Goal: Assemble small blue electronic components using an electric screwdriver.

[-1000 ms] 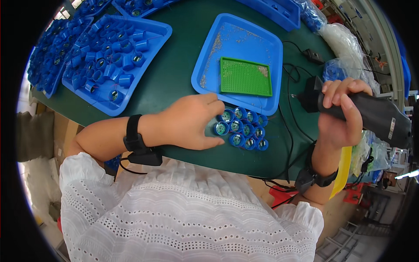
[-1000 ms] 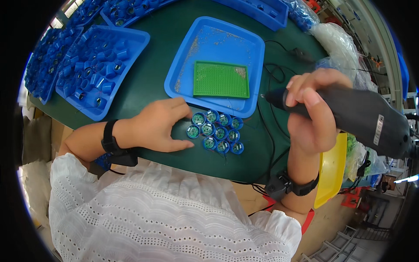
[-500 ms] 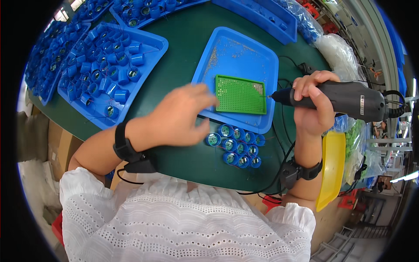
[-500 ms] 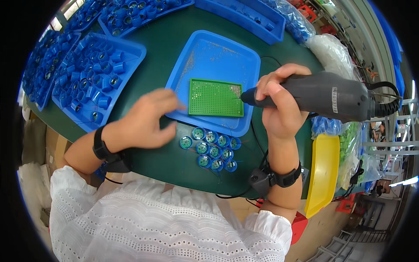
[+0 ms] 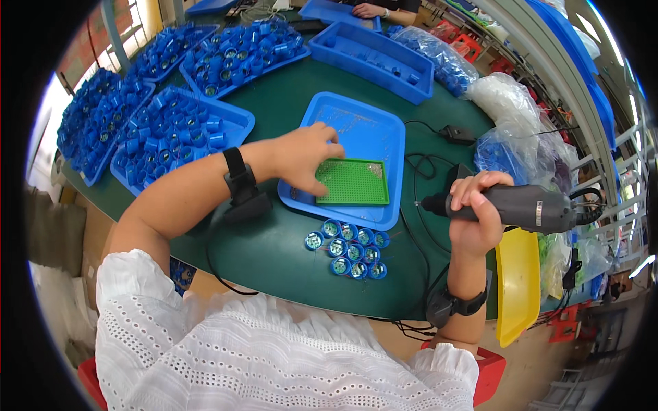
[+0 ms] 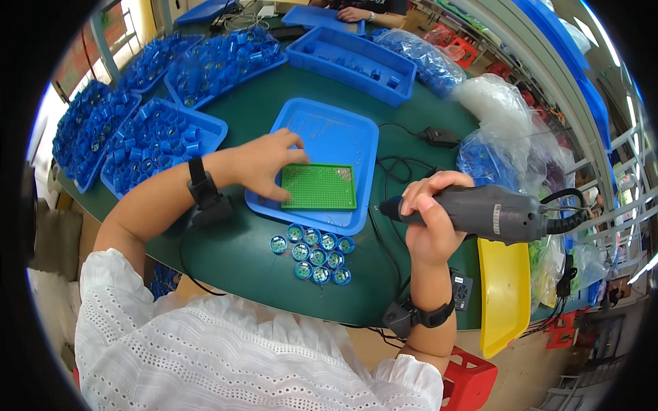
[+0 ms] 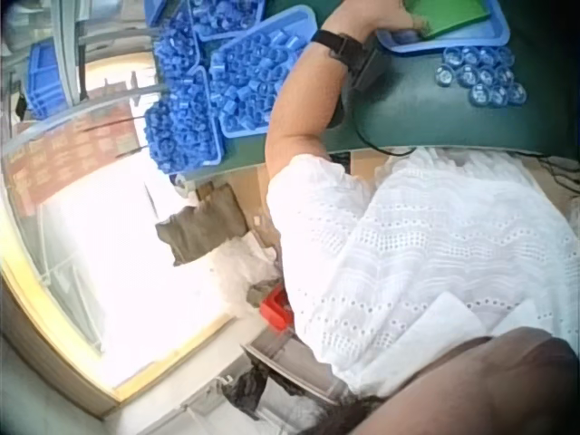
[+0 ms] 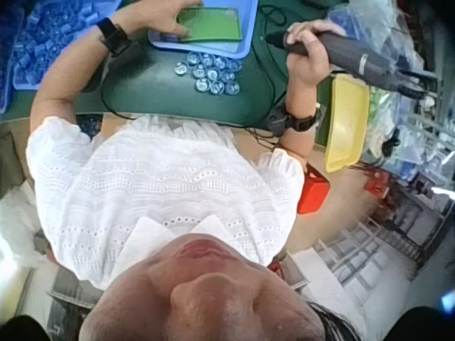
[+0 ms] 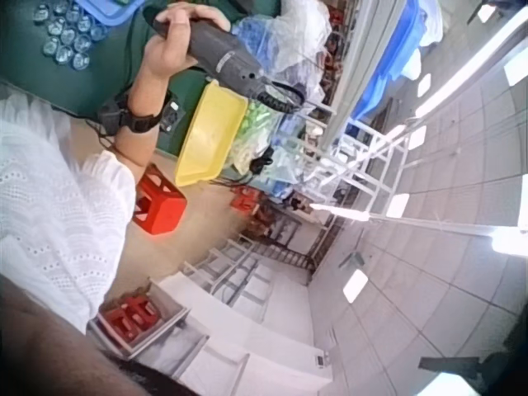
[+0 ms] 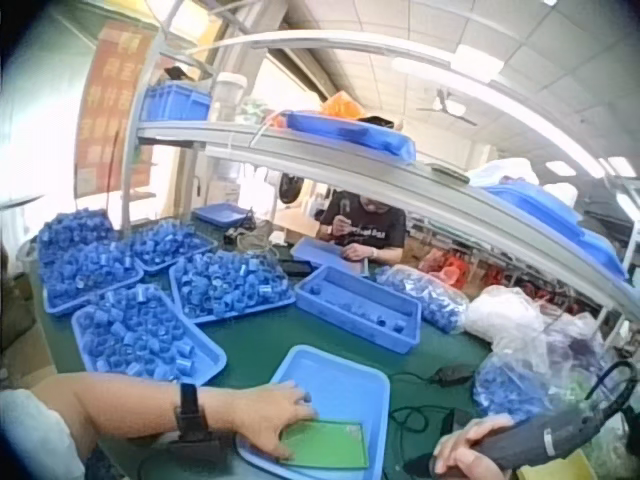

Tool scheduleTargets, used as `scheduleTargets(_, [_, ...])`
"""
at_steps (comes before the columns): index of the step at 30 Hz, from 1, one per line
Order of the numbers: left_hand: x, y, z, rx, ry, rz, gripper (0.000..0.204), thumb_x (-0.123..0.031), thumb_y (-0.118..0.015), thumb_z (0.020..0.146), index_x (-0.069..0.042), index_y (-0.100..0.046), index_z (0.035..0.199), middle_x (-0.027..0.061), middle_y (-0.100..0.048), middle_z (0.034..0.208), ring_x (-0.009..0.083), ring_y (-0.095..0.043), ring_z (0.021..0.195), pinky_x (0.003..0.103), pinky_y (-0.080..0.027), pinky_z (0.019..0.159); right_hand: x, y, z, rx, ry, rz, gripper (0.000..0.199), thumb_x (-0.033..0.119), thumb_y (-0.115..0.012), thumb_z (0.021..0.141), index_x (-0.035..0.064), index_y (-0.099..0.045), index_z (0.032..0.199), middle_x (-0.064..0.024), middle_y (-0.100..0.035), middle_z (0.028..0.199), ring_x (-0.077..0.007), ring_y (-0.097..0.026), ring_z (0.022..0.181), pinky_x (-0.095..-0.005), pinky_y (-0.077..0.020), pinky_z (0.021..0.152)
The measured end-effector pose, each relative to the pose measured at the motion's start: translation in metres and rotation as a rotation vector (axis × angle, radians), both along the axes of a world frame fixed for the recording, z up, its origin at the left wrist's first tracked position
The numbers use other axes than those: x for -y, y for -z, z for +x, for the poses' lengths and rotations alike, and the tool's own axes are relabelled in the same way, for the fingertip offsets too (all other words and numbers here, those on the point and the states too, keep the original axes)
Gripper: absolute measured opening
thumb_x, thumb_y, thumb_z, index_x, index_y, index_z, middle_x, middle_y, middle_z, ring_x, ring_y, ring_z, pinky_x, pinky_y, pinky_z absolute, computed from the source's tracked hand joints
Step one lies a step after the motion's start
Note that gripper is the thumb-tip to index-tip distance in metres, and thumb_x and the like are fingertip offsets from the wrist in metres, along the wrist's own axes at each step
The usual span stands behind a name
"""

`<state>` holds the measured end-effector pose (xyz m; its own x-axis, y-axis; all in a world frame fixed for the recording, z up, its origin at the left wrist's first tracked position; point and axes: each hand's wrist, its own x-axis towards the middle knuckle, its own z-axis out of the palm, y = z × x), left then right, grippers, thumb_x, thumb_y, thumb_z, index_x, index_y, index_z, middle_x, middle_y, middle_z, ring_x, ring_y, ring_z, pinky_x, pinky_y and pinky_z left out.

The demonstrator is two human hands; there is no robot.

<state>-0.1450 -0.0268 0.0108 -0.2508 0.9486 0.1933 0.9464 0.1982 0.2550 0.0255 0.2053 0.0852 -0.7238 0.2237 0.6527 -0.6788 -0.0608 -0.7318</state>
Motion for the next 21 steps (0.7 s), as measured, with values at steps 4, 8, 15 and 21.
scheduleTargets(4, [-0.024, 0.012, 0.02, 0.02, -0.149, -0.081, 0.093, -0.037, -0.076, 0.055, 0.002, -0.039, 0.131, 0.0263, -0.05, 0.111, 0.0381, -0.049, 0.101, 0.041, -0.044, 0.088, -0.002, 0.004, 0.005, 0.011, 0.015, -0.058, 0.025, 0.003, -0.053, 0.073, 0.003, -0.046, 0.096, -0.0067, -0.049, 0.067, -0.0175, -0.051, 0.055, -0.0325, -0.0427, 0.062])
scheduleTargets(8, [-0.038, 0.008, 0.027, 0.15, -0.217, -0.123, 0.094, -0.028, -0.075, 0.055, 0.002, -0.033, 0.134, 0.0258, -0.049, 0.11, 0.0377, -0.048, 0.101, 0.041, -0.043, 0.089, -0.003, 0.007, 0.01, 0.016, 0.018, -0.084, 0.024, 0.003, -0.053, 0.073, 0.0031, -0.046, 0.096, -0.0064, -0.05, 0.066, -0.0174, -0.051, 0.054, -0.0325, -0.0429, 0.062])
scheduleTargets(15, [-0.032, 0.01, 0.018, 0.054, -0.28, 0.143, 0.096, -0.015, -0.073, 0.056, 0.002, -0.026, 0.138, 0.0233, -0.045, 0.111, 0.0379, -0.044, 0.105, 0.043, -0.04, 0.092, -0.009, 0.013, 0.019, 0.029, 0.078, -0.127, 0.024, 0.002, -0.052, 0.072, 0.0032, -0.046, 0.096, -0.006, -0.05, 0.065, -0.0175, -0.051, 0.054, -0.0322, -0.0427, 0.061])
scheduleTargets(21, [-0.037, 0.01, 0.012, -0.003, -0.353, 0.186, 0.101, -0.012, -0.075, 0.058, 0.0, -0.019, 0.141, 0.0227, -0.042, 0.118, 0.0391, -0.041, 0.111, 0.042, -0.037, 0.098, -0.007, 0.017, 0.024, 0.043, 0.086, -0.166, 0.024, 0.002, -0.052, 0.072, 0.0035, -0.046, 0.095, -0.0063, -0.05, 0.065, -0.0177, -0.051, 0.053, -0.0324, -0.0427, 0.06])
